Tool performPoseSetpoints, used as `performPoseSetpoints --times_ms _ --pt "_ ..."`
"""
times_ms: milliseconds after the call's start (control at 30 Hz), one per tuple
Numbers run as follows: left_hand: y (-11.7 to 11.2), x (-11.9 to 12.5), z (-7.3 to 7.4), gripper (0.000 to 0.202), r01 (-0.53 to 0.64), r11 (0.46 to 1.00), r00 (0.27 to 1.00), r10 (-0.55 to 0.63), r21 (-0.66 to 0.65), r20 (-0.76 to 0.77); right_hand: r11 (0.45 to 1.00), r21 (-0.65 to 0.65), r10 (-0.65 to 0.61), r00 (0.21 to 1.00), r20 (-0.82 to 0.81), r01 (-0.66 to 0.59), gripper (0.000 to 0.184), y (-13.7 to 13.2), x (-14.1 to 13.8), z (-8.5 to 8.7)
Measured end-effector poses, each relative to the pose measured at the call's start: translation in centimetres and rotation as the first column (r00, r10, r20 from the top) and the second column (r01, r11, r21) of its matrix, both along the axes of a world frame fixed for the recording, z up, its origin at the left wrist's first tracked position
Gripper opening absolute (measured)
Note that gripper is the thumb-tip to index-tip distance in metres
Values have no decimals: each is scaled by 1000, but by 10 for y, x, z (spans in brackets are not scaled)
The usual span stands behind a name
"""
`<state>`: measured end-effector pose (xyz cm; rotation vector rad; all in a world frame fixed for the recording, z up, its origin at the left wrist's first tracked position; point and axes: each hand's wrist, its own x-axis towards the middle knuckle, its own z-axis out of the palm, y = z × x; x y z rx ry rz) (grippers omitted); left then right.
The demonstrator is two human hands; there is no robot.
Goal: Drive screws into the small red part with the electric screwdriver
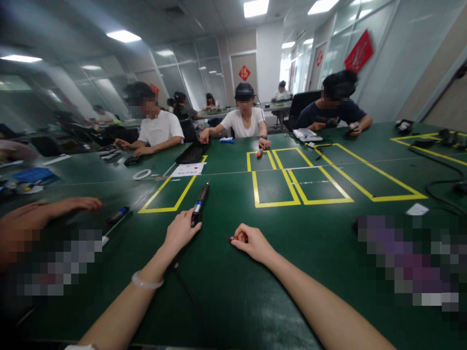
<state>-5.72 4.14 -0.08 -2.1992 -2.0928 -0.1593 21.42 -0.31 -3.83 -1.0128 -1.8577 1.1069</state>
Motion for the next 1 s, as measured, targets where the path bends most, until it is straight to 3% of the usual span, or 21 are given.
performPoseSetpoints --times_ms 200,400,633,1000 --pt "-26 50 -4 57 288 957 950 -290 31 114 1000 25 -19 1000 3 19 17 1 0 -1" --pt "-43 69 -7 61 444 896 875 -433 -3 215 997 68 -30 999 17 29 14 -1 -1 0" --pt "-52 80 -7 64 503 864 842 -484 -25 237 989 142 -73 983 170 49 15 1 -8 -5" --pt "-53 80 -4 62 510 860 838 -495 -11 229 966 259 -26 986 166 -18 6 -1 -4 -3"
